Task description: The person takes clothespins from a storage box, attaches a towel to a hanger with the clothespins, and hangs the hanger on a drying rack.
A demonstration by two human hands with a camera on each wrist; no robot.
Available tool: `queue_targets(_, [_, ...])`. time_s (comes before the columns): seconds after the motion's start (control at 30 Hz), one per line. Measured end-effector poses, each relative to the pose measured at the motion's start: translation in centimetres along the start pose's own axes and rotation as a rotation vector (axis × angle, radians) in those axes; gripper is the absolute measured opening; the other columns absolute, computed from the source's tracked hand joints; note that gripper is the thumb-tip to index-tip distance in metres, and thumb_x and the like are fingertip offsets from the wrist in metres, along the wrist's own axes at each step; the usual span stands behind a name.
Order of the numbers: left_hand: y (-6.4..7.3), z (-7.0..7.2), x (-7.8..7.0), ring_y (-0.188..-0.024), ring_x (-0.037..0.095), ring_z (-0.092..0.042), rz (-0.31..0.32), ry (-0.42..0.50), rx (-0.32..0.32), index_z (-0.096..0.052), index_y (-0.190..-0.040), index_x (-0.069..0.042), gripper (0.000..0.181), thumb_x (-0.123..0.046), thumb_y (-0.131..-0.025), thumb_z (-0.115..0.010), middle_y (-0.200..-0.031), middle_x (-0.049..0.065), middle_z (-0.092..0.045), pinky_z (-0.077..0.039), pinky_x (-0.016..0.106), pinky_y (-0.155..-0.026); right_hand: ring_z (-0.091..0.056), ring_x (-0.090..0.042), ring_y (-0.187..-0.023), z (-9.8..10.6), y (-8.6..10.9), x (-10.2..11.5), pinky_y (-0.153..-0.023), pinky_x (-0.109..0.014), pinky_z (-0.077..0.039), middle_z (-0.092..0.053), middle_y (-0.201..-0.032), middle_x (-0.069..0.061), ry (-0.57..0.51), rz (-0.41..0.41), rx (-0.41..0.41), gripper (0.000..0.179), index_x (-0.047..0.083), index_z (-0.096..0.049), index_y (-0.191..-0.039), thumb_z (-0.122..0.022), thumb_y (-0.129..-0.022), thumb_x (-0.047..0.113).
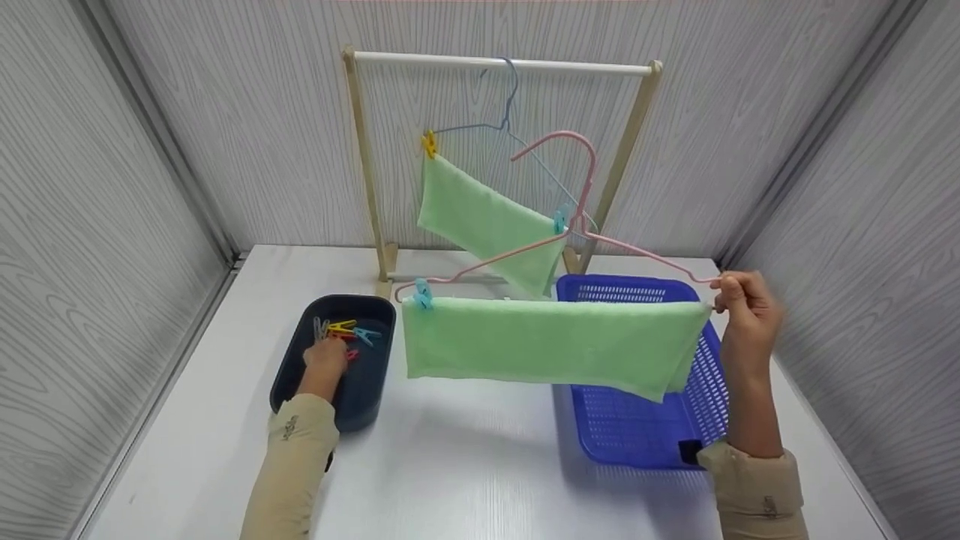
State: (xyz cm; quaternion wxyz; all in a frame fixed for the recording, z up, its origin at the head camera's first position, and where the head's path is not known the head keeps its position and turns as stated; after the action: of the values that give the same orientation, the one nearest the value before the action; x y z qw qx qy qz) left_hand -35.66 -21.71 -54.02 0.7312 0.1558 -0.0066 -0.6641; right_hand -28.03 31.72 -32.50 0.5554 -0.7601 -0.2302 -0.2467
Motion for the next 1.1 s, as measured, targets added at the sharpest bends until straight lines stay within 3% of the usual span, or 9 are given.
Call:
queue_targets(0.17, [0.1, -0.5, -0.3, -0.093, 0.041, -0.054, -0.029, -0.034, -0.01, -0.062, -0.096, 0.01, 0.016, 0.002, -0.084, -0.057, -0.102, 0.029, -0.058, -0.041, 0.053, -0.086, -0.041, -0.016, -0.061, 0.0, 0.2, -0.2, -0.056, -0.023, -0.037, -0.053, -0.073, -0.01, 0.022, -0.007, 0.009, 0.016, -0.02, -0.053, -0.079, -0.051, -0.09, -0.008])
queue_targets(0.27, [0.1, -0.3, -0.2, -0.095, 0.041, -0.052, -0.007, 0.02, -0.017, -0.06, -0.098, 0.012, 0.018, -0.001, -0.085, -0.057, -0.104, 0.03, -0.057, -0.04, 0.054, -0.087, -0.042, -0.015, -0.061, 0.1, 0.3, -0.2, -0.056, -0.022, -0.038, -0.052, -0.074, -0.01, 0.029, -0.012, 0.012, 0.016, -0.019, -0.053, -0.079, -0.051, -0.09, -0.008])
queue_targets(0.37, [0.3, 0.3, 0.0, -0.094, 0.041, -0.05, 0.038, 0.145, -0.045, -0.057, -0.104, 0.013, 0.028, -0.007, -0.085, -0.059, -0.104, 0.031, -0.054, -0.041, 0.054, -0.085, -0.041, -0.015, -0.061, 0.0, 0.3, -0.2, -0.056, -0.023, -0.037, -0.052, -0.073, -0.01, 0.022, -0.012, 0.008, 0.016, -0.019, -0.053, -0.078, -0.051, -0.09, -0.008])
queue_targets(0.43, [0.5, 0.9, 0.0, -0.095, 0.043, -0.049, 0.049, 0.221, -0.103, -0.055, -0.107, 0.015, 0.036, -0.012, -0.084, -0.061, -0.105, 0.033, -0.053, -0.042, 0.053, -0.084, -0.041, -0.015, -0.061, 0.1, 0.3, -0.2, -0.056, -0.023, -0.037, -0.051, -0.073, -0.011, 0.023, -0.016, 0.0, 0.016, -0.019, -0.053, -0.078, -0.051, -0.09, -0.008])
queue_targets(0.6, [1.1, 2.4, 0.3, -0.106, 0.05, -0.044, -0.011, 0.349, -0.234, -0.05, -0.107, 0.02, 0.045, -0.014, -0.081, -0.065, -0.114, 0.038, -0.047, -0.037, 0.054, -0.091, -0.041, -0.015, -0.061, 0.0, 0.3, -0.3, -0.056, -0.022, -0.036, -0.048, -0.072, -0.011, 0.034, -0.027, 0.002, 0.016, -0.018, -0.055, -0.078, -0.051, -0.09, -0.007])
queue_targets(0.7, [1.5, 3.0, 0.8, -0.105, 0.046, -0.045, -0.026, 0.469, -0.238, -0.049, -0.108, 0.019, 0.042, -0.011, -0.082, -0.064, -0.111, 0.036, -0.048, -0.037, 0.051, -0.091, -0.041, -0.015, -0.062, 0.0, 0.4, -0.3, -0.056, -0.022, -0.036, -0.049, -0.073, -0.009, 0.041, -0.029, 0.008, 0.016, -0.018, -0.055, -0.079, -0.051, -0.09, -0.006])
queue_targets(0.9, [2.6, 4.3, 0.7, -0.085, 0.03, -0.06, -0.096, 0.814, -0.254, -0.052, -0.112, 0.012, 0.035, -0.009, -0.086, -0.063, -0.104, 0.027, -0.057, -0.049, 0.031, -0.072, -0.041, -0.014, -0.061, 0.0, 0.3, -0.2, -0.056, -0.022, -0.037, -0.05, -0.073, -0.009, 0.061, -0.021, 0.007, 0.016, -0.018, -0.055, -0.079, -0.052, -0.09, -0.006])
queue_targets(1.0, [3.3, 5.3, 0.2, -0.088, 0.024, -0.06, -0.163, 0.939, -0.269, -0.05, -0.12, 0.009, 0.043, -0.017, -0.089, -0.063, -0.108, 0.024, -0.056, -0.048, 0.02, -0.07, -0.041, -0.015, -0.06, -0.1, 0.2, -0.2, -0.055, -0.021, -0.038, -0.05, -0.073, -0.009, 0.076, -0.009, 0.008, 0.017, -0.019, -0.055, -0.079, -0.052, -0.09, -0.006])
queue_targets(1.1, [3.9, 6.5, -0.4, -0.098, 0.021, -0.054, -0.202, 1.048, -0.293, -0.047, -0.126, 0.005, 0.051, -0.025, -0.089, -0.063, -0.115, 0.021, -0.053, -0.045, 0.017, -0.076, -0.041, -0.015, -0.06, -0.2, 0.1, -0.2, -0.055, -0.022, -0.038, -0.051, -0.073, -0.009, 0.072, -0.004, 0.011, 0.017, -0.02, -0.054, -0.079, -0.052, -0.09, -0.007])
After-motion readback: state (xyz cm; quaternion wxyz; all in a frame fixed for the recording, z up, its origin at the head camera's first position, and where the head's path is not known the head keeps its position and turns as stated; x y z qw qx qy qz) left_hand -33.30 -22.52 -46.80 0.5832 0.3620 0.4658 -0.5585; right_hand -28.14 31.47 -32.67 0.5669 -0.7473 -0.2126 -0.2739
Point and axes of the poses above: each hand's wrist, its own y-axis away from the middle knuckle, its own z-axis out of the back of the hand, x = y × z, the point moved 5 cm from there along -y, towards the middle knuckle
